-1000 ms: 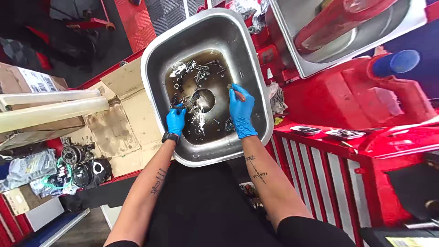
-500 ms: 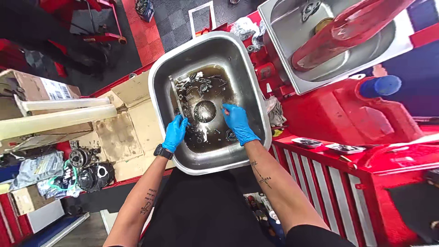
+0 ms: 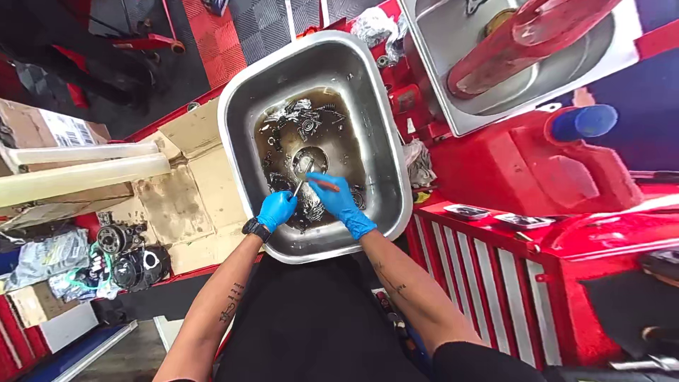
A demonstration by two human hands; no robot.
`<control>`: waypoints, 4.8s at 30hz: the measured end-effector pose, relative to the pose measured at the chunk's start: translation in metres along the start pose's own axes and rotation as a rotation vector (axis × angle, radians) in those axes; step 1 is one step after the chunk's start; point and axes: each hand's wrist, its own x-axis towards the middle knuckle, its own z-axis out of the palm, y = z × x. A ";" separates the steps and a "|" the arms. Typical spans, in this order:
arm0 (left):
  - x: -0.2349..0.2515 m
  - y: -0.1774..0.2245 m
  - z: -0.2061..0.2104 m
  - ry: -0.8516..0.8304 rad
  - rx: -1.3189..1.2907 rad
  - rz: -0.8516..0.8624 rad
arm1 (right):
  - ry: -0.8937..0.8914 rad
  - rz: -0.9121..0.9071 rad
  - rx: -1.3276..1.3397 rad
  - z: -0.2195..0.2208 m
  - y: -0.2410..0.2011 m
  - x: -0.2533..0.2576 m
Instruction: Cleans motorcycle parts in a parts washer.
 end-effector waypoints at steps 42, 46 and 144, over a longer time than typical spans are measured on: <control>0.005 -0.014 0.043 -0.017 -2.012 -0.362 | -0.028 0.287 -0.078 -0.016 -0.009 0.008; 0.006 -0.013 0.043 -0.006 -2.019 -0.356 | 0.007 0.268 -0.032 -0.022 -0.011 0.010; -0.011 -0.007 0.038 0.115 -1.947 -0.350 | -0.009 0.127 -0.074 -0.020 0.004 0.027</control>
